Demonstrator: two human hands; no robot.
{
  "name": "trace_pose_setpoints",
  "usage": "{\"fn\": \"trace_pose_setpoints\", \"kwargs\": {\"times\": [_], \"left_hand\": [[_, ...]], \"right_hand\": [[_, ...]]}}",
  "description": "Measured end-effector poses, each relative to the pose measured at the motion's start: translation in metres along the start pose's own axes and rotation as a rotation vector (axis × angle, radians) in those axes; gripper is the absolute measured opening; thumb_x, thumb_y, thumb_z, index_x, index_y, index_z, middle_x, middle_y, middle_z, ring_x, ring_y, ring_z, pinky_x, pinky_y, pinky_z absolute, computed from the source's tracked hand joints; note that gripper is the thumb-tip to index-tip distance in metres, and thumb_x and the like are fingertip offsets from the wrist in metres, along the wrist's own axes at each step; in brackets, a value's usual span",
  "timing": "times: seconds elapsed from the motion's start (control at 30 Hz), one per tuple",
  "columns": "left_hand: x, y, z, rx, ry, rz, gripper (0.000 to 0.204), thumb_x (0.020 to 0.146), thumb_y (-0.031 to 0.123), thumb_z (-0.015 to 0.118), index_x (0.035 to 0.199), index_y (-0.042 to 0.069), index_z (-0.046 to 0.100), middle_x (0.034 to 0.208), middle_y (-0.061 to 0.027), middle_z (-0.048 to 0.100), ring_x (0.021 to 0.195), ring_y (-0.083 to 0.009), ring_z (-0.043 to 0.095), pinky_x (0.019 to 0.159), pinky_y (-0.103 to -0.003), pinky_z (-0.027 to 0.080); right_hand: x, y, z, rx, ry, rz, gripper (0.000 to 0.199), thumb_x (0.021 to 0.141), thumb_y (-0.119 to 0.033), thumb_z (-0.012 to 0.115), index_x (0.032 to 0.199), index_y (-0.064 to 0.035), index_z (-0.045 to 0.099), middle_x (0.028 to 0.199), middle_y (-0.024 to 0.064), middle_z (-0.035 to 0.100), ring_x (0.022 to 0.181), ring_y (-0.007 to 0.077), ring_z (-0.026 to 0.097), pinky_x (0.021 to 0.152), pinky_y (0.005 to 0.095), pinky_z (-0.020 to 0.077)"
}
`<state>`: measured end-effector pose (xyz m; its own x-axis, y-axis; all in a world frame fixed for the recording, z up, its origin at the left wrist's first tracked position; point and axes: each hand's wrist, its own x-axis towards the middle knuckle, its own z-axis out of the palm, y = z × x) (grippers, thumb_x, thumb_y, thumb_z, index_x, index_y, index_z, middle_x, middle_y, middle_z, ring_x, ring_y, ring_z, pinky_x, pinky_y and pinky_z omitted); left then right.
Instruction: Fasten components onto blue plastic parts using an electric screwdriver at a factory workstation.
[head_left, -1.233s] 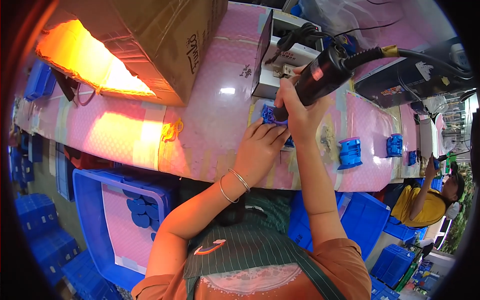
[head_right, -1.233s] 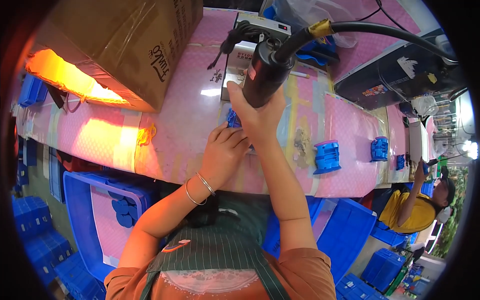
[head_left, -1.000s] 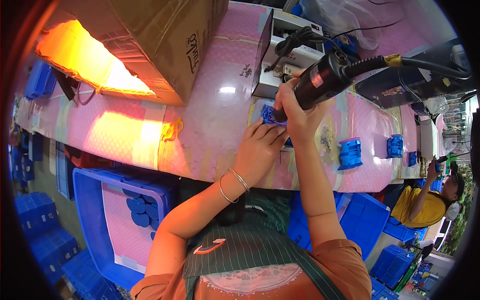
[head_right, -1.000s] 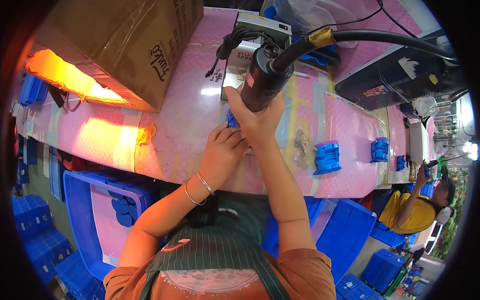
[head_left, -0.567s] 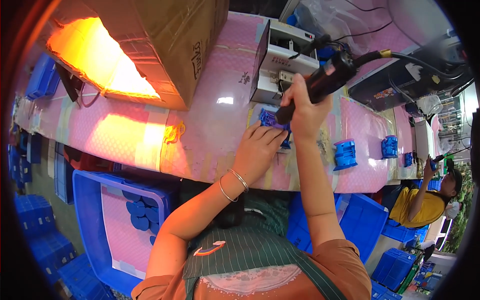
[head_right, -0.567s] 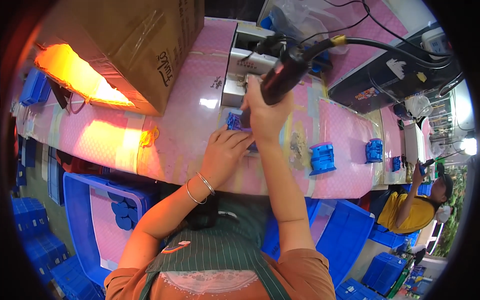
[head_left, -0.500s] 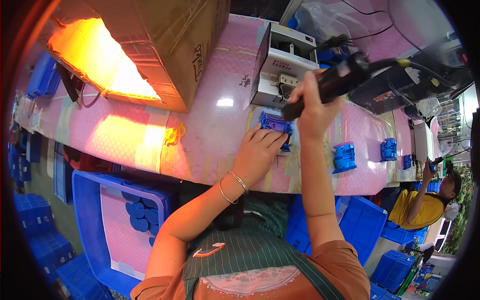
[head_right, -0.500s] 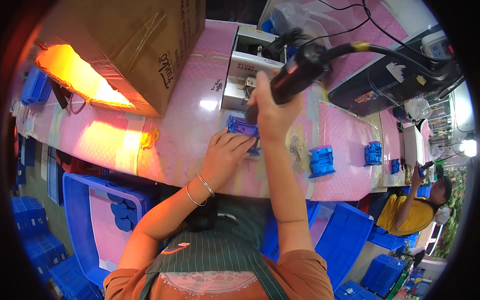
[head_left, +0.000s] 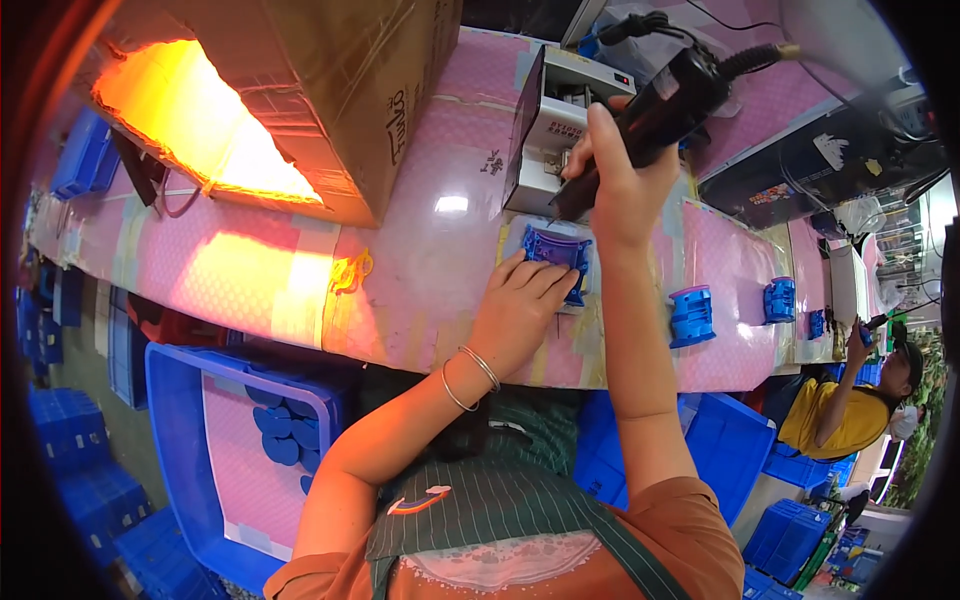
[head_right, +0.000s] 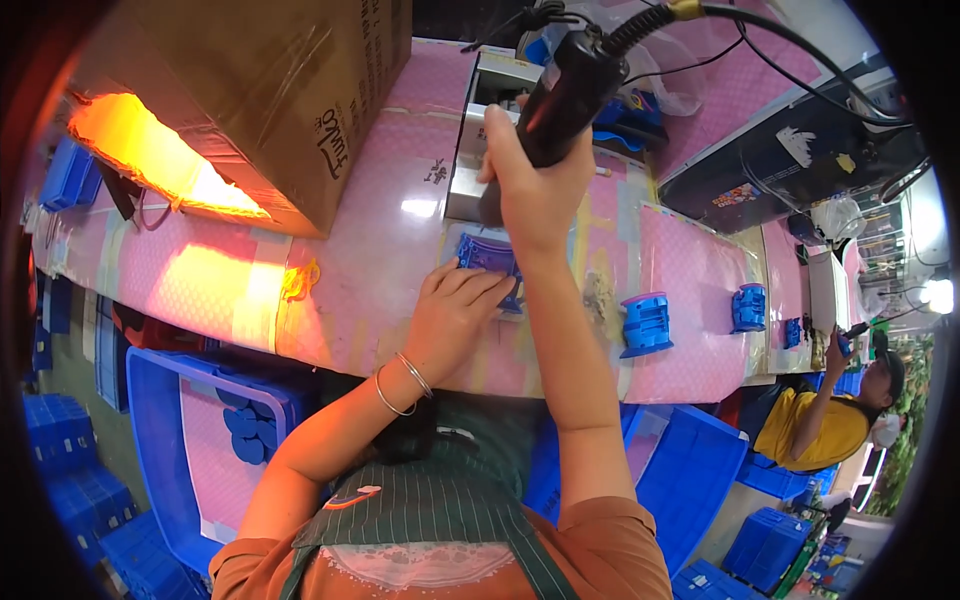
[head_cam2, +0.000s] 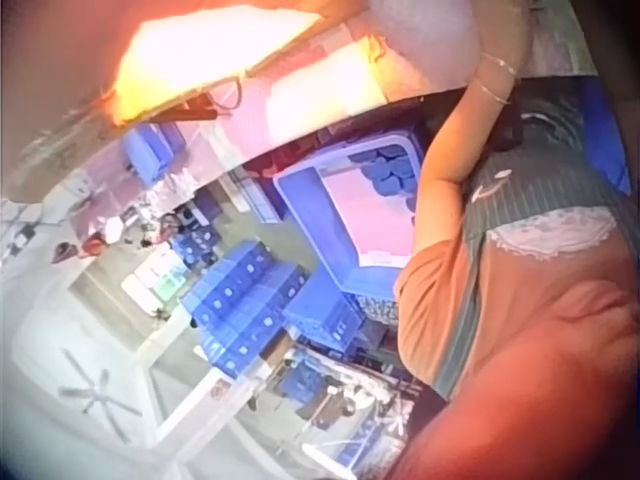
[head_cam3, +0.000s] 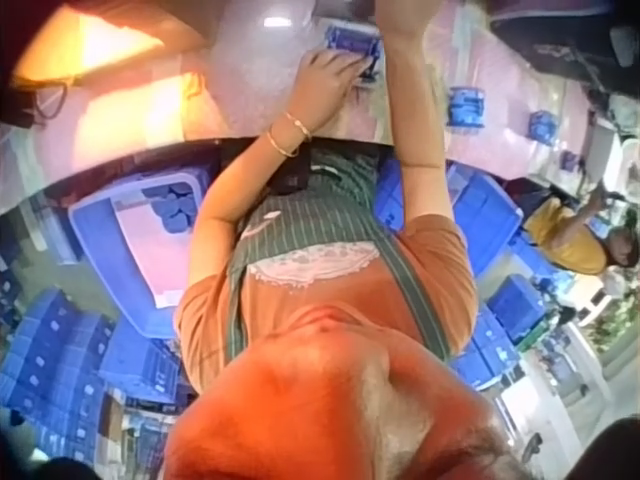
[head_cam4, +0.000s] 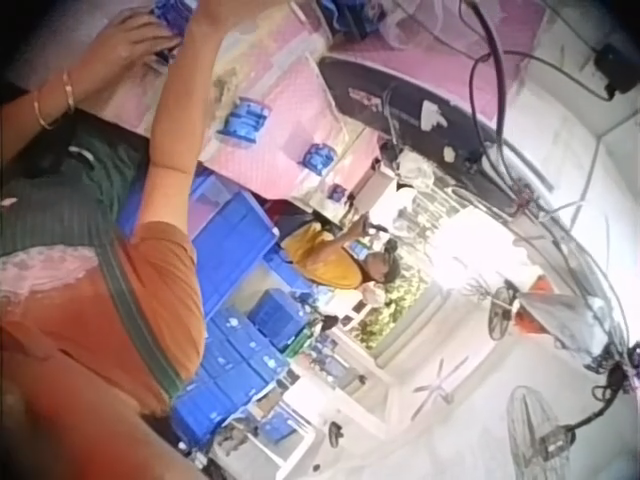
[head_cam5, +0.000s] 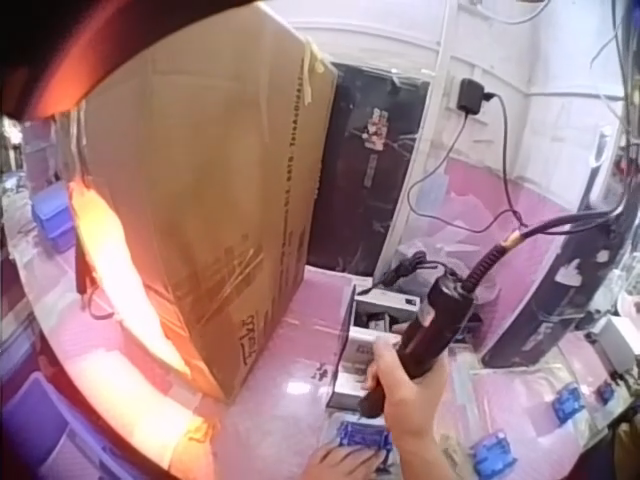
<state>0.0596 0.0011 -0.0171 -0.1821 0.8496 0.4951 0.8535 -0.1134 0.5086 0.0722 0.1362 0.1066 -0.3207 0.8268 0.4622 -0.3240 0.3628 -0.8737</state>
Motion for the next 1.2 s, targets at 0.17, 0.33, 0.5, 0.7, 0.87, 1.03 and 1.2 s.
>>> {"fn": "trace_pose_setpoints", "kwargs": {"times": [0.17,0.33,0.5,0.7,0.87,1.03,1.2], "left_hand": [[0.0,-0.001,0.0,0.009,0.048,0.011,0.037,0.082,0.012,0.058,0.117,0.008,0.067,0.116,-0.0026,0.065,0.112,-0.0196,0.058,0.109,-0.043,0.038],[0.0,0.0,0.0,0.049,0.048,0.033,0.035,0.081,0.012,0.059,0.114,0.008,0.069,0.113,-0.0024,0.065,0.11,-0.0196,0.058,0.108,-0.043,0.039],[0.0,0.0,-0.001,0.064,0.061,0.04,0.03,0.08,0.012,0.059,0.108,0.007,0.07,0.112,-0.0032,0.065,0.109,-0.0204,0.058,0.108,-0.043,0.04],[0.001,0.0,0.001,0.076,0.067,0.035,0.026,0.079,0.013,0.06,0.101,0.006,0.071,0.11,-0.0035,0.065,0.109,-0.0213,0.058,0.108,-0.044,0.041],[0.0,-0.001,0.005,0.091,0.087,0.044,0.023,0.077,0.013,0.06,0.097,0.007,0.071,0.106,-0.0039,0.065,0.111,-0.0221,0.056,0.109,-0.044,0.039],[0.0,-0.002,0.003,0.095,0.083,0.053,0.022,0.076,0.012,0.061,0.095,0.006,0.071,0.106,-0.0039,0.065,0.114,-0.0226,0.055,0.111,-0.046,0.037],[0.0,-0.001,-0.001,0.1,0.023,0.046,0.024,0.078,0.01,0.061,0.099,0.006,0.072,0.111,-0.0034,0.066,0.114,-0.0216,0.056,0.109,-0.045,0.037]], "right_hand": [[-0.019,0.006,0.01,-0.001,-0.039,0.063,0.028,0.09,-0.009,0.068,0.11,0.0025,0.051,0.064,0.0062,0.058,0.053,0.0137,0.058,0.052,0.0284,0.0447],[-0.027,0.02,0.007,-0.008,-0.046,0.08,0.026,0.09,-0.005,0.067,0.109,0.0025,0.051,0.066,0.0057,0.058,0.053,0.0135,0.057,0.052,0.0277,0.0444],[-0.035,0.022,0.006,0.027,-0.08,0.072,0.024,0.089,-0.002,0.065,0.108,0.0026,0.051,0.067,0.0054,0.057,0.053,0.0133,0.056,0.052,0.0275,0.0441],[-0.04,0.03,0.003,0.061,-0.087,0.055,0.025,0.088,0.001,0.066,0.108,0.0023,0.051,0.07,0.0046,0.057,0.054,0.0132,0.057,0.052,0.0271,0.0442],[-0.044,0.041,0.003,-0.096,-0.073,-0.078,0.028,0.083,0.006,0.069,0.105,0.0006,0.053,0.072,0.0047,0.059,0.055,0.0126,0.058,0.051,0.0264,0.0451],[-0.043,0.048,0.012,-0.235,0.117,-0.153,0.027,0.081,0.001,0.075,0.1,-0.0019,0.056,0.072,0.0022,0.059,0.055,0.0083,0.057,0.051,0.0242,0.0464],[-0.043,0.039,0.013,-0.212,0.158,-0.225,0.024,0.083,-0.002,0.075,0.099,-0.0025,0.056,0.071,0.0022,0.06,0.052,0.0088,0.056,0.05,0.0245,0.0457]]}}
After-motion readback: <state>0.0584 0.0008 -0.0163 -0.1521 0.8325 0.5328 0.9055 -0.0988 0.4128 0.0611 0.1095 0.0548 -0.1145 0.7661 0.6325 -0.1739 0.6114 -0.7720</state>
